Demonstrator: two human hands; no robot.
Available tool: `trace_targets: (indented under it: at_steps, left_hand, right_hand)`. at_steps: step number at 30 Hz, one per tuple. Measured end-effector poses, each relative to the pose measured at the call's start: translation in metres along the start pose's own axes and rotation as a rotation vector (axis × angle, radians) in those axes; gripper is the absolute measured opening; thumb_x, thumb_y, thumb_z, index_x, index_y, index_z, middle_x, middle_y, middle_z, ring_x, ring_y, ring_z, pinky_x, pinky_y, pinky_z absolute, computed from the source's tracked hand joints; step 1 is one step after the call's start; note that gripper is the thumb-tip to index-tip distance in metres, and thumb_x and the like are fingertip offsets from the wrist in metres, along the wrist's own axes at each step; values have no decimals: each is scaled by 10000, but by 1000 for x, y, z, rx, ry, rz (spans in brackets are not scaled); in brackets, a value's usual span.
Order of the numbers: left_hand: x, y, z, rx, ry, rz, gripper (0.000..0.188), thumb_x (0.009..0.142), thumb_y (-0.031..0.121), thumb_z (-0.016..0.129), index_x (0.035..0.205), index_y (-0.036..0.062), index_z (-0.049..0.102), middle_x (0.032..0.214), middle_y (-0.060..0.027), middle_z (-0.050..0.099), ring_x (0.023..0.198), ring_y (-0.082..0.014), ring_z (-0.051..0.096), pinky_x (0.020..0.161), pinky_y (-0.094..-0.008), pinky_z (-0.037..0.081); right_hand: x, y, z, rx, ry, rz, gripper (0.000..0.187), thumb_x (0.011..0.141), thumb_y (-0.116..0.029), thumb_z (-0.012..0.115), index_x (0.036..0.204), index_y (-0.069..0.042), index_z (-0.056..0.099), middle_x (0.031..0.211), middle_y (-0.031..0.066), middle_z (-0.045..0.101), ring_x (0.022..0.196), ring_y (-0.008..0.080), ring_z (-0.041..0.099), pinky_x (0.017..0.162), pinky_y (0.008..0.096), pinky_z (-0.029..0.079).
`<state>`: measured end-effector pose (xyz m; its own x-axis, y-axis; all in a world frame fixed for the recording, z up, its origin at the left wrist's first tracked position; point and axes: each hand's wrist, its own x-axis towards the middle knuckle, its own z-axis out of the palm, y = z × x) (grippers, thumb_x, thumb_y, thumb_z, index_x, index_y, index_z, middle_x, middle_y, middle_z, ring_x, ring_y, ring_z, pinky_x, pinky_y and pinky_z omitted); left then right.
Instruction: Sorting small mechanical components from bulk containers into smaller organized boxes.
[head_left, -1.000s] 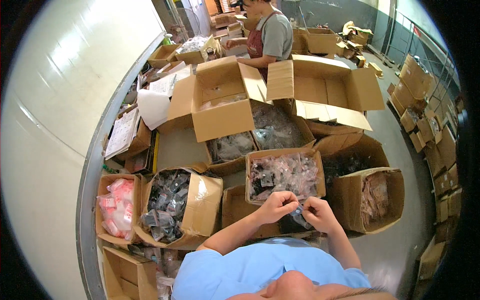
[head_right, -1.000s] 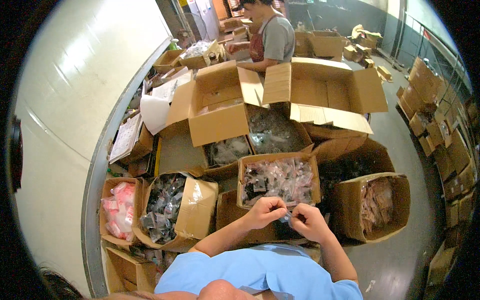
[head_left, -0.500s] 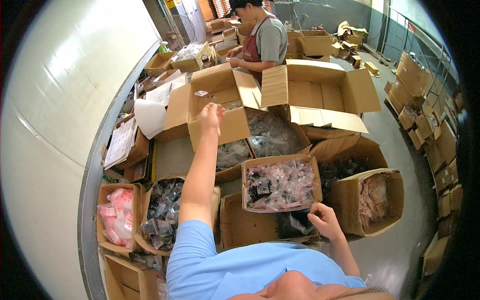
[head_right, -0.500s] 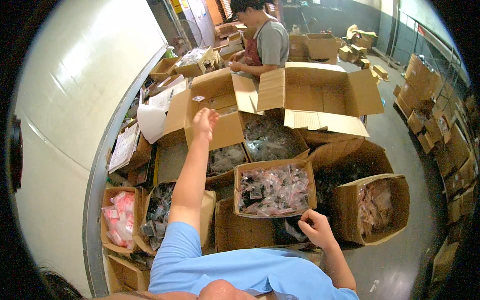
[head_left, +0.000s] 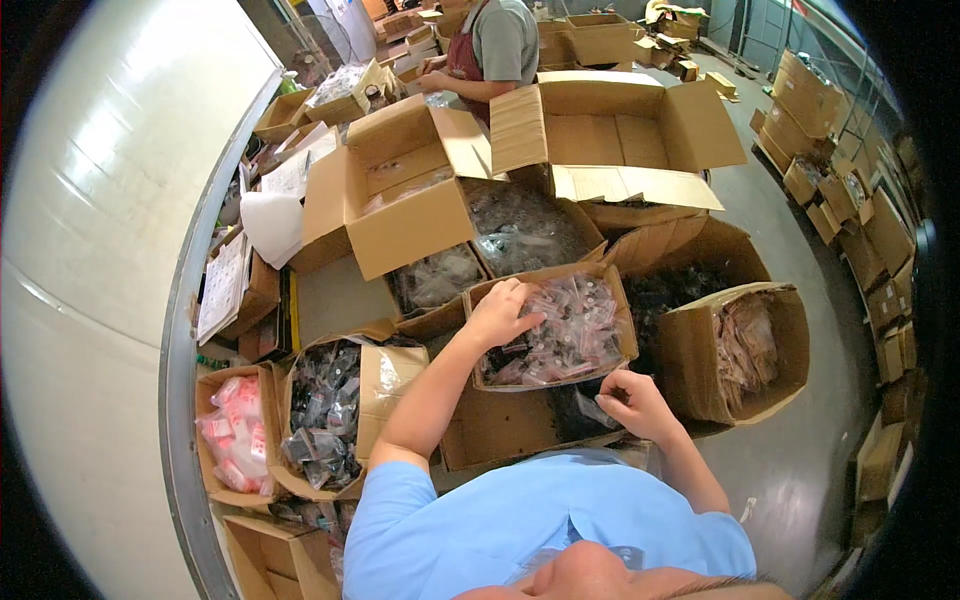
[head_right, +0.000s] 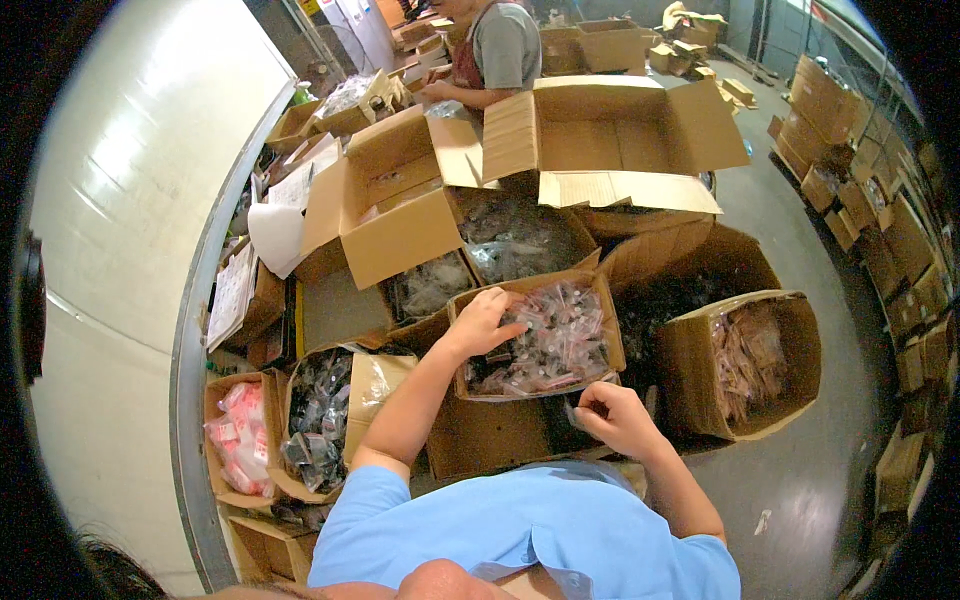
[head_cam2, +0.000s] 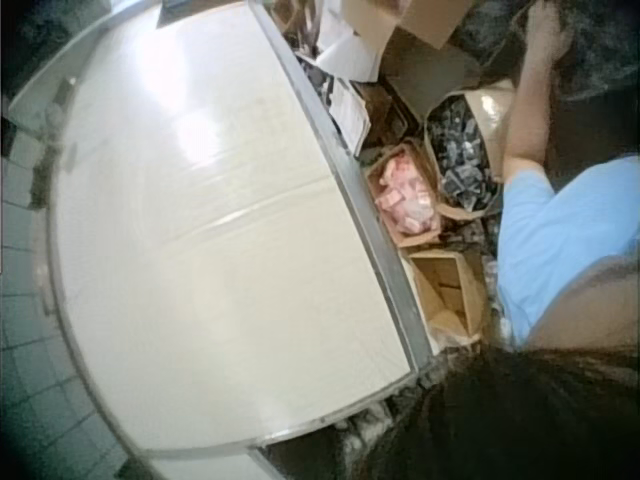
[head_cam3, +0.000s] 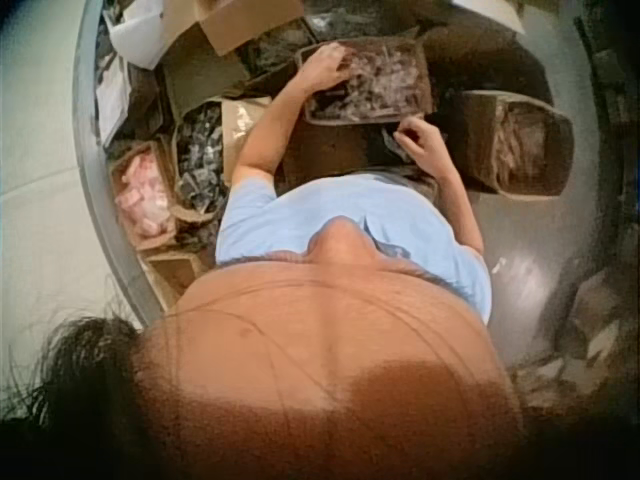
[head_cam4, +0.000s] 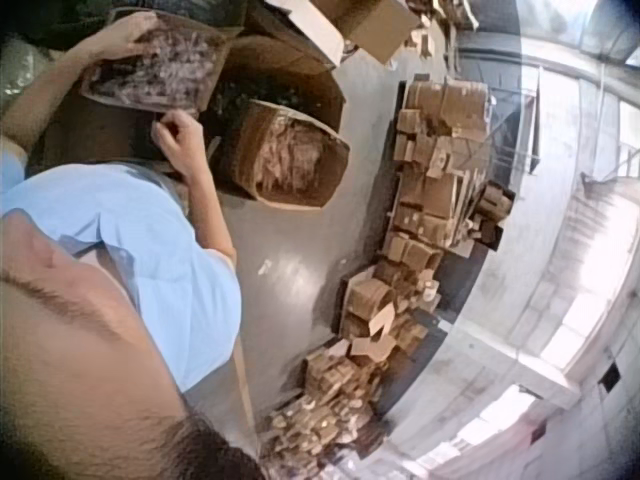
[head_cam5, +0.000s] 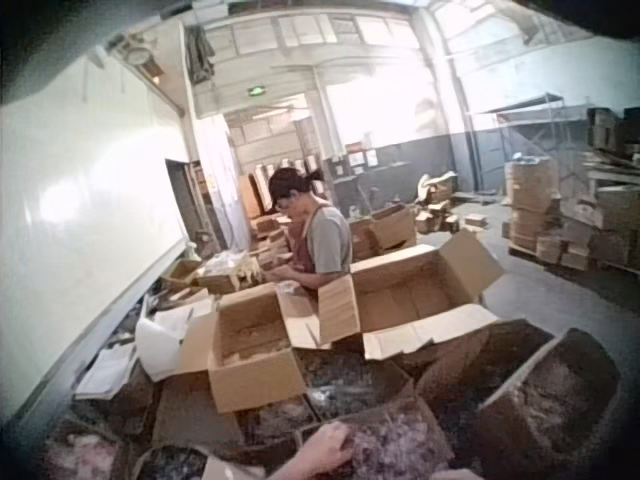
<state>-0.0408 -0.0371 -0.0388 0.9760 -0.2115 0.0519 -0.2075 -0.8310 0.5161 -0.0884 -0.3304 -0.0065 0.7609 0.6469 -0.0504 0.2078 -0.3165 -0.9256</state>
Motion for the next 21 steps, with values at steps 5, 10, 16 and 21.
trace_targets:
  at_steps: [5,10,16,21]
  left_hand:
    - [6,6,14,-18,47,63,237,797,192,669,934,18,586,1017,-136,564,1035,-324,507,872,-414,415]
    - [7,17,14,-83,28,38,224,800,185,658,932,17,592,1003,-144,593,994,-320,533,861,-405,424]
    - [-2,13,17,85,68,144,202,814,166,637,929,12,575,883,-145,603,890,-324,565,799,-406,450]
    - [-27,54,-5,-610,-41,-22,153,828,107,654,840,36,519,789,-16,527,671,-78,524,594,-247,440]
  right_hand:
    - [0,-3,7,6,-16,-50,148,782,-109,646,809,14,566,697,108,550,622,173,531,575,299,444]
    - [3,-2,12,-22,-14,-96,139,786,-100,644,810,13,566,716,119,566,642,207,553,604,308,456]
    - [2,-5,15,-9,-72,-109,130,780,-86,650,826,3,566,753,118,576,682,227,568,635,316,467]
    - [7,-9,13,78,124,-66,210,769,-110,679,922,4,592,832,98,613,709,177,575,634,297,475]
